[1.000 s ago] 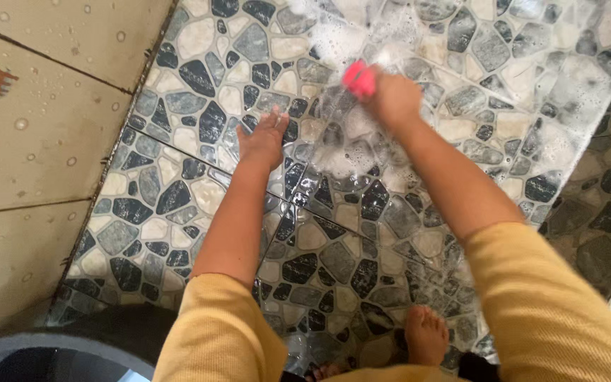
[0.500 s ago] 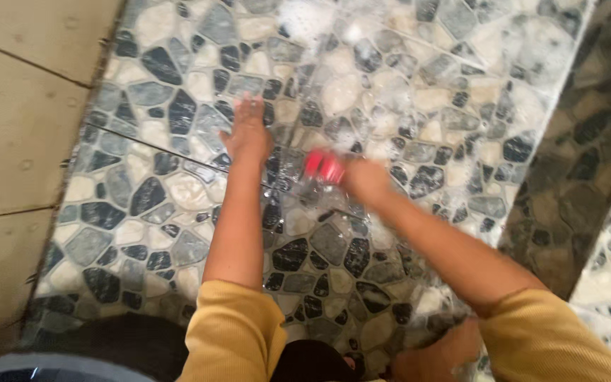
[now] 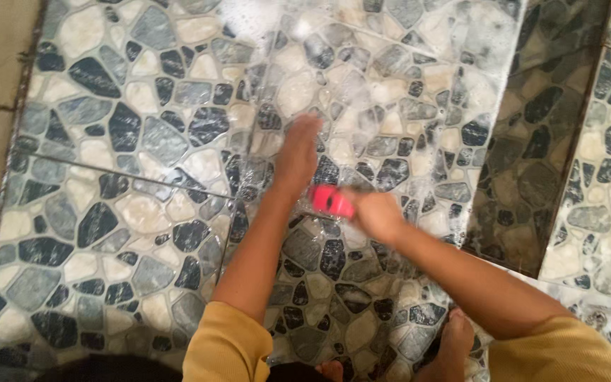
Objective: The person scrubs the tiled bathroom floor using a small brush, sets the brush on the floor, and scoops water from a bucket with a dipper to wash their hands.
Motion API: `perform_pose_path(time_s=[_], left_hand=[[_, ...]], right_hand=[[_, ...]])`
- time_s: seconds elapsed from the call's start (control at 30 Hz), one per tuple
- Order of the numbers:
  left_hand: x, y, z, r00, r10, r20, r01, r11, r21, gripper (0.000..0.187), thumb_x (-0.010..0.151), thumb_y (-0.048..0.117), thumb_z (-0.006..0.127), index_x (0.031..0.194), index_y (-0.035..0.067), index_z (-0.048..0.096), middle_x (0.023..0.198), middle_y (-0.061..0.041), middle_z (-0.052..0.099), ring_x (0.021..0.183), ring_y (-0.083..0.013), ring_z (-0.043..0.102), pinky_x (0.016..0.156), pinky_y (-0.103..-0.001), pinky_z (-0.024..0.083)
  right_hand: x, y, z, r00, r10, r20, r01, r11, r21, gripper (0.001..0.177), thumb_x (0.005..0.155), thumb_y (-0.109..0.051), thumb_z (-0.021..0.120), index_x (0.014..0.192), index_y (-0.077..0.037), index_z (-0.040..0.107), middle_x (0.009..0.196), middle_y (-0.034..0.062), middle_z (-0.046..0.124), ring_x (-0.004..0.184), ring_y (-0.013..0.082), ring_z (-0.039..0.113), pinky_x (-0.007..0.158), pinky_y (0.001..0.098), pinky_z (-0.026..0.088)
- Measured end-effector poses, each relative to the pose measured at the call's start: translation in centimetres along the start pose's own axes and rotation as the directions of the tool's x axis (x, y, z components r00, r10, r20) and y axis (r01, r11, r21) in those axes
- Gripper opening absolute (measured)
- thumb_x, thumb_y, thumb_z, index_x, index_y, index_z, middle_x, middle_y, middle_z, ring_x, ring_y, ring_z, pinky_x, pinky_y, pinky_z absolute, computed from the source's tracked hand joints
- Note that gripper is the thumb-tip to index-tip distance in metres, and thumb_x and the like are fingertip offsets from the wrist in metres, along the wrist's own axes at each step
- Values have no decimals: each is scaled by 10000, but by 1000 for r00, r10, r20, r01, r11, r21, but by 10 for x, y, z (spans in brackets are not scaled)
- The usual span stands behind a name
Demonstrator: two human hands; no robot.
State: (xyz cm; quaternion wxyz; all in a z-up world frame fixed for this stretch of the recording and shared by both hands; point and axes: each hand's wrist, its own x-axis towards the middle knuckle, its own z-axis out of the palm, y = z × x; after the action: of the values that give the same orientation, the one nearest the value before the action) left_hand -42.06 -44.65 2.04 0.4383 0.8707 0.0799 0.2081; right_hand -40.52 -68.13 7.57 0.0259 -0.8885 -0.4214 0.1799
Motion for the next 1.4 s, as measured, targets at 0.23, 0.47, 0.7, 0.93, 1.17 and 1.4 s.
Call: perform_pose_path(time_s=[0.23,0.47,0.7,0.93,1.17,1.4], left_hand=[[2,27,55,971,110,213,-107,994,-25,375,1015,65,496,1371,9,600,1467,-191,584,1460,-348,455,1250,-494,303],[16,41,63,963,44,264,-90,982,167,478,1053,247,487,1489,53,509,1583,-120,474,1521,-288,339,1254,-476,206],[37,57,68,910,-66,409,-135,886,444,659,997,394,541,1590,188,342,1686,-64,214,1557,-264,167,1235,-590,132],[61,52,86,951,-107,289,-39,888,458,667,1066,373,431,1629,98,202,1698,-122,126,1559,-297,86,1230,-599,19],[69,56,87,933,-188,306,13,869,495,683,1051,320,389,1628,24,174,1722,-160,89,1590,-327,38,1257,-577,9],[71,58,84,924,-217,316,20,850,527,691,1062,346,391,1634,20,181,1723,-152,77,1594,-326,24,1260,-589,14]], right_hand=[[53,148,-75,733,573,-366,-553,816,168,495,744,-480,848,1018,-90,713,797,175,733,709,397,692,606,511,526],[-61,34,-8,944,300,139,-308,951,37,513,835,-447,803,1255,-195,650,828,131,739,700,334,712,617,469,564],[-19,138,-43,758,615,-218,-640,766,-63,598,891,-689,708,1080,-122,694,831,161,734,724,349,713,629,493,549],[44,160,-84,742,649,-166,-627,760,169,562,872,-621,770,1062,-98,696,879,195,732,814,377,730,759,506,575],[65,154,-78,828,561,-3,-561,828,1,695,902,-679,700,1272,-98,609,807,145,708,685,305,680,618,478,561],[125,211,-119,535,832,-147,-695,532,483,513,876,-586,740,1144,-150,705,967,73,728,899,250,744,757,421,598]])
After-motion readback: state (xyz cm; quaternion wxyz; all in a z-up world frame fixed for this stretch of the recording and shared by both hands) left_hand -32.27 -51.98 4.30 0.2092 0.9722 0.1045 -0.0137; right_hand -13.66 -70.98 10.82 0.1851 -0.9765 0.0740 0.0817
